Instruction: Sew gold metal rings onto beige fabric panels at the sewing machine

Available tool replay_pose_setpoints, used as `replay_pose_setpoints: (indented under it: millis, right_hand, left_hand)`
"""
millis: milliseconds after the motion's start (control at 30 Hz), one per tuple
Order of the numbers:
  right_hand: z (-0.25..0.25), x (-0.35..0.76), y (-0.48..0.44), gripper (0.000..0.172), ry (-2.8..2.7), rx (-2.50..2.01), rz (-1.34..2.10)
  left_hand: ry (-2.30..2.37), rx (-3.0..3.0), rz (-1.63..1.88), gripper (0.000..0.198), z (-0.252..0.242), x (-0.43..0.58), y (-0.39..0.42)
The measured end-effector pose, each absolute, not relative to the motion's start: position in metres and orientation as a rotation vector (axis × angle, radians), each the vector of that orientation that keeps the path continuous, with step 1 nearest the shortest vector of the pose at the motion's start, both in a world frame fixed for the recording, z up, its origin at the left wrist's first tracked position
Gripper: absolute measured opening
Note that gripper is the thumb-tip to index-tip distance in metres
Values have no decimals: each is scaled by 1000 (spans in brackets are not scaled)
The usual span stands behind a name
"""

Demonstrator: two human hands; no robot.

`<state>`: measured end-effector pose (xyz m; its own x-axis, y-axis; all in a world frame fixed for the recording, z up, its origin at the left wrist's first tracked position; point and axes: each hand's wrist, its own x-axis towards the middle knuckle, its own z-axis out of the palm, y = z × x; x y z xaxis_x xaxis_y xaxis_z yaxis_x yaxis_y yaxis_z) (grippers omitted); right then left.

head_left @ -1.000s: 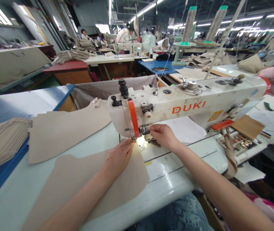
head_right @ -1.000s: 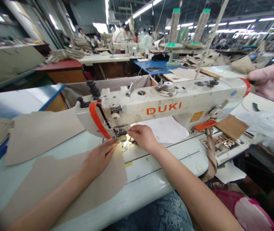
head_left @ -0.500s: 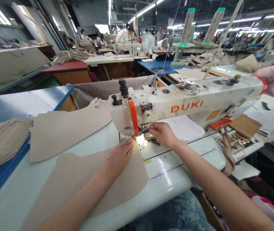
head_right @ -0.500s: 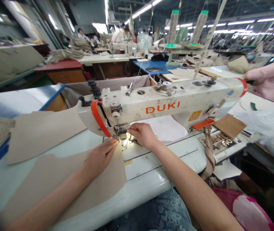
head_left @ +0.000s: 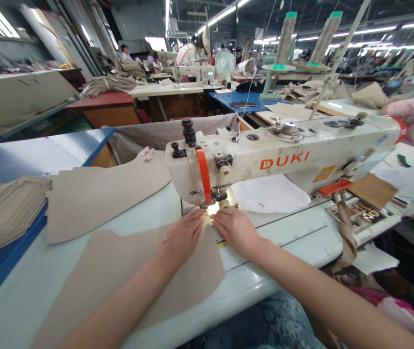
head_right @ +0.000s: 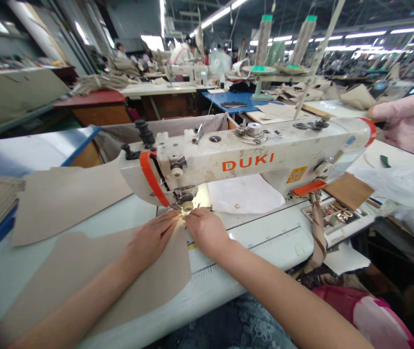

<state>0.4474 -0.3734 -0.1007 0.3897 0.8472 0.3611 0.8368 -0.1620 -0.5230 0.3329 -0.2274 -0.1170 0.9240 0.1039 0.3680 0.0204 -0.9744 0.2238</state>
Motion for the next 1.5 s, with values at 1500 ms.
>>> replay_pose_setpoints:
  millis: [1500]
  right_hand:
    - [-101,442,-362,12,-1865,-2254,-216]
  left_hand:
    - [146,2888,497,37,-117,335,-222]
